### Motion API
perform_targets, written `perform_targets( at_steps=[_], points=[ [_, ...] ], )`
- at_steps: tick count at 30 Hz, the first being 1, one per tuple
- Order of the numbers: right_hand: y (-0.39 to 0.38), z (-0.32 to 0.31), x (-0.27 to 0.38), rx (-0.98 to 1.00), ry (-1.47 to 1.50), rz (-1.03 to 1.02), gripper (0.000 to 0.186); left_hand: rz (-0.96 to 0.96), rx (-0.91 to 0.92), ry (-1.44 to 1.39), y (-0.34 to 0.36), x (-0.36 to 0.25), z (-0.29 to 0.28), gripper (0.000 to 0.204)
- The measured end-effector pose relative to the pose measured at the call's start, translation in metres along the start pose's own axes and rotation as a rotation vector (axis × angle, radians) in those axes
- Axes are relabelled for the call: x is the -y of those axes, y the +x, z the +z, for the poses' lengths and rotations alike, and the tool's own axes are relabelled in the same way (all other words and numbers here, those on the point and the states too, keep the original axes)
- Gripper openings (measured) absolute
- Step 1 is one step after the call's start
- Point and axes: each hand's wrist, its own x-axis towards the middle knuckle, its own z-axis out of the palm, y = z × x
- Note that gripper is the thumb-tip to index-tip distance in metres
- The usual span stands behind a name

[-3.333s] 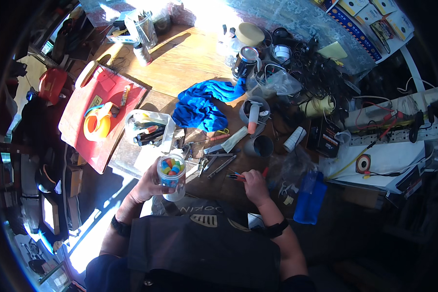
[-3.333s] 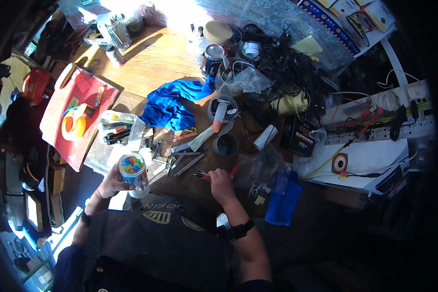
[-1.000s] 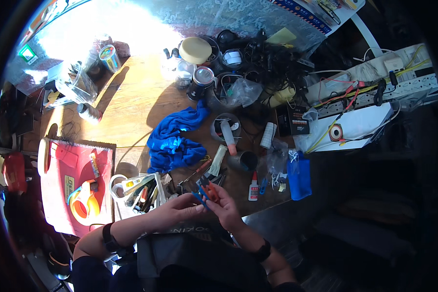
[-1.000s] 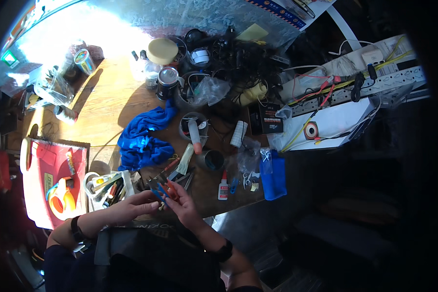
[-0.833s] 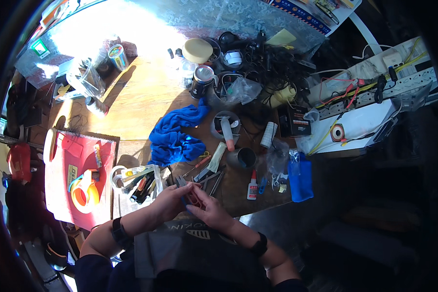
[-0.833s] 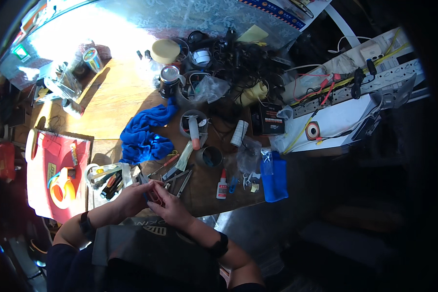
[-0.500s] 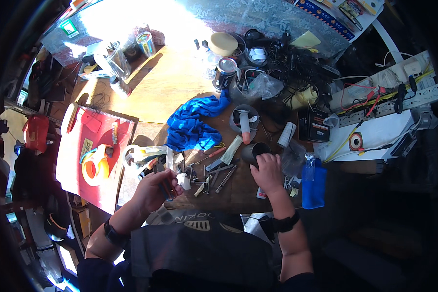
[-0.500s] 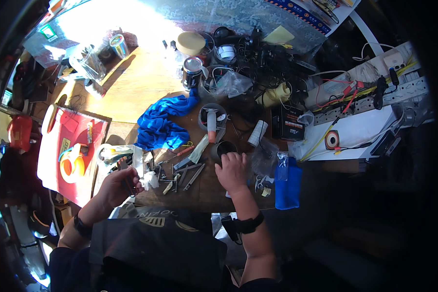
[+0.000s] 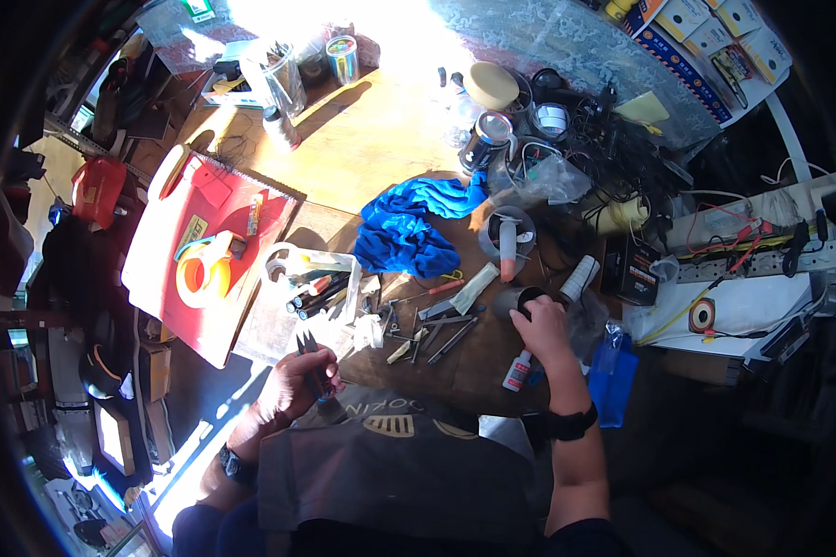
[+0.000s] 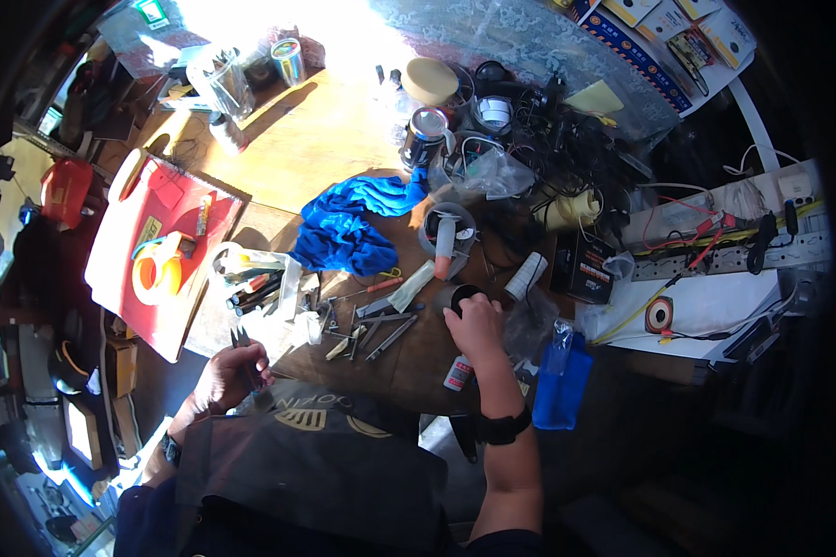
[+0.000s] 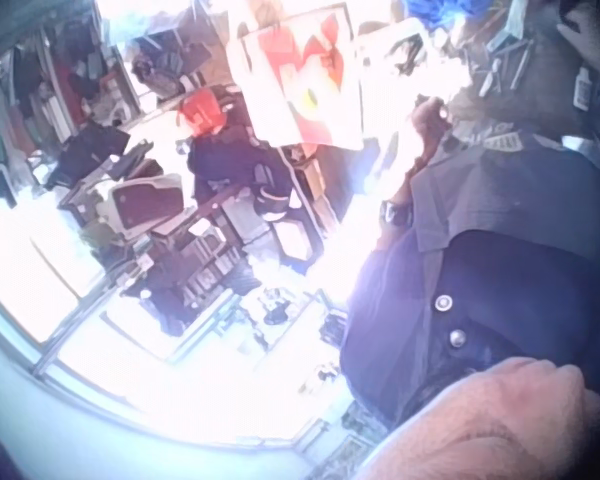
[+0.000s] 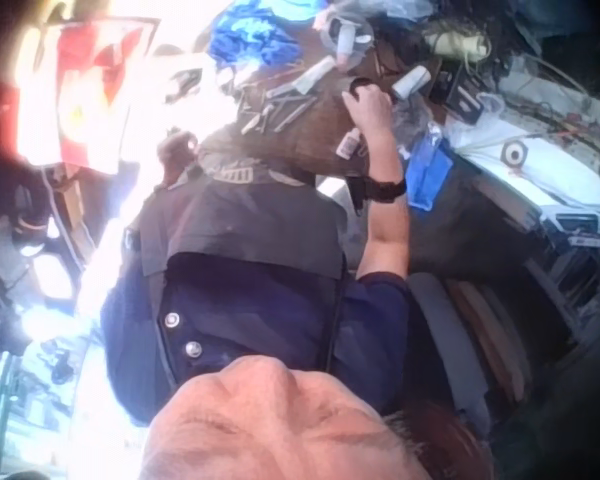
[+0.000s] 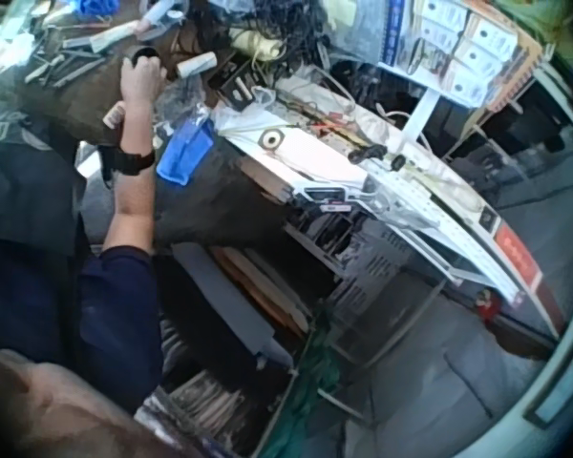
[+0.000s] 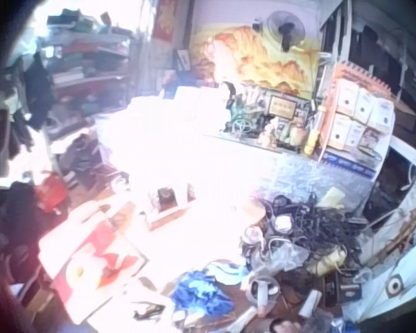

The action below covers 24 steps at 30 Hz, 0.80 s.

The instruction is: The person organizes small items on a cluttered workbench. They pick up and place down a blue cloth, a small plastic container with colorful items, a glue bottle, and a pair of scissors, moving them around the table surface.

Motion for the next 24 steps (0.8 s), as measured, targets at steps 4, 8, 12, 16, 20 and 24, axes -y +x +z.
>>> perform_targets(
  at_steps=[4,8,12,16,20,24],
  points=[
    [-0.033,-0.042,0.016,-0.200,0.201,0.113,0.023,0.038,0.041,0.003,0.003,-0.005,0.005,0.015],
    [-0.065,-0.062,0.057,-0.260,1.016,0.080,0.018,0.012,0.184,0.006,0.013,-0.013,0.015,0.019],
    [-0.072,-0.021,0.128,0.166,1.316,-0.237,0.039,-0.040,0.308,0.000,0.030,-0.008,0.032,0.028],
    [-0.075,0.005,0.162,0.073,0.719,-0.661,0.048,-0.090,0.229,-0.003,0.033,0.002,0.031,0.025],
    [-0.076,0.015,0.174,0.028,0.622,-0.762,0.042,-0.100,0.207,0.077,0.031,0.002,0.016,0.025],
    [-0.079,0.019,0.176,0.282,1.025,-0.216,0.036,-0.076,0.178,0.072,0.023,0.002,0.014,0.027]
  ],
)
